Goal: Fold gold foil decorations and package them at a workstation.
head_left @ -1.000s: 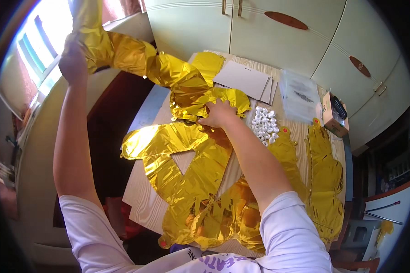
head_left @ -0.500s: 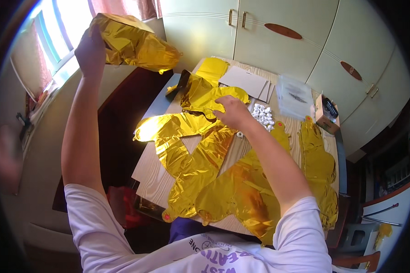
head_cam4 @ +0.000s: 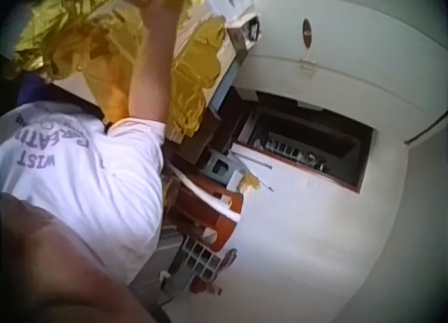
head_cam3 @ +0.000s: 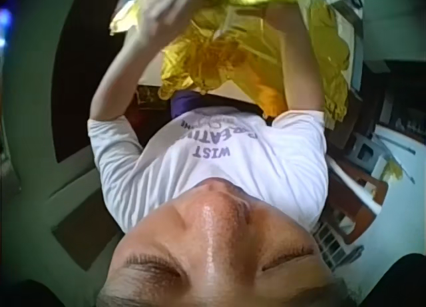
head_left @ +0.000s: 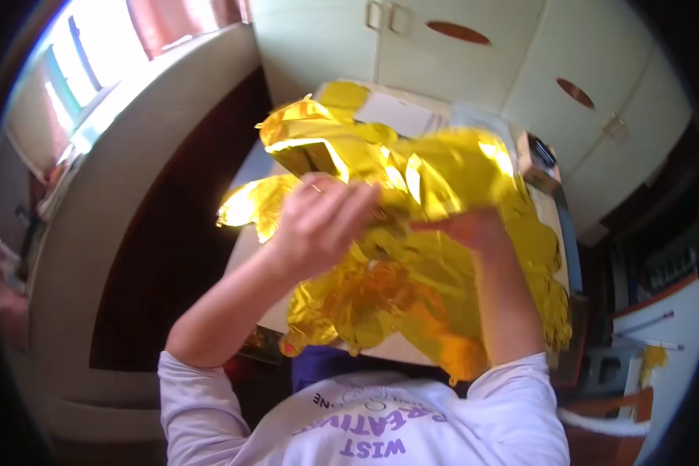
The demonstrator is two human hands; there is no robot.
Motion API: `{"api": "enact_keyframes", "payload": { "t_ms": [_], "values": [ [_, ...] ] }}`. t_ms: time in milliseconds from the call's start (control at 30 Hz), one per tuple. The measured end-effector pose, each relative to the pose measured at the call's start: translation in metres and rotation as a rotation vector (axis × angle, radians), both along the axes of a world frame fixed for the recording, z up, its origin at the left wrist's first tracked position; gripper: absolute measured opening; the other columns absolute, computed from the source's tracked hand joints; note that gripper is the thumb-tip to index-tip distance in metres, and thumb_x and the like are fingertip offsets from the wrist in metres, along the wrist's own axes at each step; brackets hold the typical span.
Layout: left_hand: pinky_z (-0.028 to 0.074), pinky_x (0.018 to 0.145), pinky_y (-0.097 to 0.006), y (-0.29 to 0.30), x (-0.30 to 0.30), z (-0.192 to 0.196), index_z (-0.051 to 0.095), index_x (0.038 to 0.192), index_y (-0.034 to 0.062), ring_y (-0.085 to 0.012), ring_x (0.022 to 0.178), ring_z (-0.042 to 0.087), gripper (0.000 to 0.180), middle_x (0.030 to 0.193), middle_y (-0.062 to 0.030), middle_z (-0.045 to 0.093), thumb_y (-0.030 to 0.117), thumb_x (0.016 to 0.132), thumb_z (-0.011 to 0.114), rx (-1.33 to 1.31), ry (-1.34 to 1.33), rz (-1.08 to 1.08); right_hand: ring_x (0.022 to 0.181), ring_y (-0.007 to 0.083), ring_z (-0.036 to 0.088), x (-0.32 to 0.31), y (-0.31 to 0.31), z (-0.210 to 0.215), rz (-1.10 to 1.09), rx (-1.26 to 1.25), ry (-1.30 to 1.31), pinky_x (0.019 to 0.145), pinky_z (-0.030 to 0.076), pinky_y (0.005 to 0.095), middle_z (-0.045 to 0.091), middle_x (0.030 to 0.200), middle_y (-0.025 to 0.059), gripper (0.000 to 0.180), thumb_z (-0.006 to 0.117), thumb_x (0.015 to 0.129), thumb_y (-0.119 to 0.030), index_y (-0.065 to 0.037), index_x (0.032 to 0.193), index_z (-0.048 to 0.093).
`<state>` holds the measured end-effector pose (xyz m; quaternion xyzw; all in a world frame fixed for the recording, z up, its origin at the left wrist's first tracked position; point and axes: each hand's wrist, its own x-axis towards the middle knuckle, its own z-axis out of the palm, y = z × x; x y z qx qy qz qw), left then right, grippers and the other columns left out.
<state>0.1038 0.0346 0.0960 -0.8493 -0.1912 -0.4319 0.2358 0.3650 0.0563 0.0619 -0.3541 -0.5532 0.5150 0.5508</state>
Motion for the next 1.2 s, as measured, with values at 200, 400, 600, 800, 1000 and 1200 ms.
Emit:
{"api": "enact_keyframes", "payload": {
  "t_ms": [200, 400, 600, 800, 1000, 1200],
  "values": [
    [0.054, 0.079, -0.035, -0.077, 0.105, -0.092, 0.071, 0.108, -0.0007, -0.0204, 0.084, 0.066, 0.032, 0.100, -0.0097, 0.069, 0.018, 0.082, 0.070, -0.059, 0.133, -0.339, 0.122, 0.0220, 0.061, 0.130, -0.154, 0.004, 0.076, -0.504, 0.123, 0.096, 0.054, 0.0370, 0.060, 0.137, 0.0122, 0.084, 0.059, 0.096, -0.063, 0.001, 0.147, 0.046],
    [0.050, 0.099, -0.044, -0.107, 0.124, -0.144, 0.063, 0.129, 0.0022, -0.0258, 0.106, 0.066, 0.050, 0.114, -0.0122, 0.066, 0.029, 0.088, 0.069, -0.259, 0.413, -0.511, 0.093, 0.0141, 0.065, 0.134, -0.234, -0.081, -0.376, -0.444, -0.618, 0.083, 0.053, 0.0290, 0.069, 0.113, 0.0083, 0.047, 0.068, 0.085, 0.003, -0.003, 0.131, 0.061],
    [0.038, 0.111, -0.055, -0.065, 0.070, -0.130, 0.059, 0.138, 0.0109, -0.0336, 0.125, 0.057, 0.071, 0.128, -0.0155, 0.062, 0.047, 0.080, 0.078, -0.661, 0.436, -0.332, 0.077, 0.0195, 0.065, 0.129, -0.256, -0.092, -0.580, -0.338, -0.771, 0.072, 0.052, 0.0330, 0.072, 0.101, 0.0134, 0.045, 0.065, 0.085, 0.000, -0.005, 0.130, 0.061],
    [0.040, 0.110, -0.052, -0.047, 0.052, -0.138, 0.060, 0.134, 0.0079, -0.0384, 0.130, 0.052, 0.063, 0.134, -0.0170, 0.059, 0.041, 0.083, 0.078, -0.825, 0.403, -0.195, 0.104, 0.0325, 0.070, 0.122, -0.212, -0.089, -0.475, -0.288, -0.818, 0.089, 0.053, 0.0395, 0.071, 0.115, 0.0201, 0.048, 0.064, 0.086, -0.002, -0.004, 0.133, 0.059],
    [0.044, 0.104, -0.050, -0.052, 0.051, -0.133, 0.060, 0.134, 0.0049, -0.0387, 0.126, 0.055, 0.060, 0.134, -0.0195, 0.059, 0.039, 0.087, 0.074, -0.984, 0.342, -0.218, 0.107, 0.0290, 0.069, 0.122, -0.205, -0.082, -0.388, -0.379, -0.759, 0.094, 0.052, 0.0374, 0.069, 0.120, 0.0194, 0.050, 0.065, 0.085, -0.002, -0.002, 0.134, 0.058],
    [0.045, 0.105, -0.048, -0.029, 0.062, -0.127, 0.064, 0.125, 0.0038, -0.0387, 0.125, 0.055, 0.038, 0.131, -0.0191, 0.060, 0.020, 0.091, 0.070, -0.912, 0.304, -0.295, 0.098, 0.0253, 0.069, 0.108, -0.213, -0.073, -0.323, -0.534, -0.767, 0.087, 0.053, 0.0354, 0.070, 0.114, 0.0172, 0.054, 0.068, 0.084, -0.003, -0.004, 0.137, 0.056]
  ]
}}
